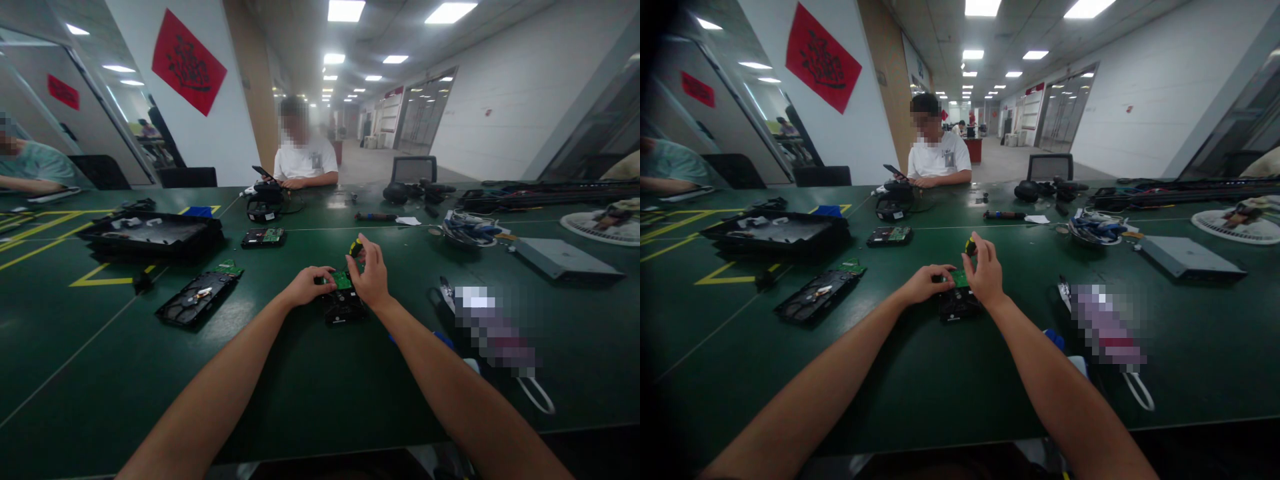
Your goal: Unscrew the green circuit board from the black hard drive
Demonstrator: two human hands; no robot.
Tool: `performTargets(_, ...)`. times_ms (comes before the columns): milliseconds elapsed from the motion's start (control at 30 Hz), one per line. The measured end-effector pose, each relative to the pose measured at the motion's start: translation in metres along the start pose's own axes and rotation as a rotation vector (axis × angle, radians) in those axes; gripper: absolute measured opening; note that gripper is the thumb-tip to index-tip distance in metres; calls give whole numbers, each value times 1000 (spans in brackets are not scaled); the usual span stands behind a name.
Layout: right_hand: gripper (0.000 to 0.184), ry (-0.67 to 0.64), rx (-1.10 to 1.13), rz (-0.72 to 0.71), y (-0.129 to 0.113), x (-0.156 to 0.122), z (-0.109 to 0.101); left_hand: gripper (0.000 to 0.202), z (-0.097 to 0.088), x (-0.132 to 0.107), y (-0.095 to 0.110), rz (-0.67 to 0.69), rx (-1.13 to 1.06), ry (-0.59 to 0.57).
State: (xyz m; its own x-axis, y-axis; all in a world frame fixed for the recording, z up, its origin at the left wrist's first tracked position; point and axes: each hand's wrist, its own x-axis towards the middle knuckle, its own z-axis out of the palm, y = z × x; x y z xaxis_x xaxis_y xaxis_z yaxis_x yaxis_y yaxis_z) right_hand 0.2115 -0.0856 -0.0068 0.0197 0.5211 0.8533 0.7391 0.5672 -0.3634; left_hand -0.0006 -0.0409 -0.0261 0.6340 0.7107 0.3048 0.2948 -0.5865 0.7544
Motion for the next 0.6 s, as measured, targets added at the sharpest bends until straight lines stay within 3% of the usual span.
performTargets(600, 61, -6, 20, 8, 0, -1, 0, 14, 0, 1, -4, 11, 12, -1)
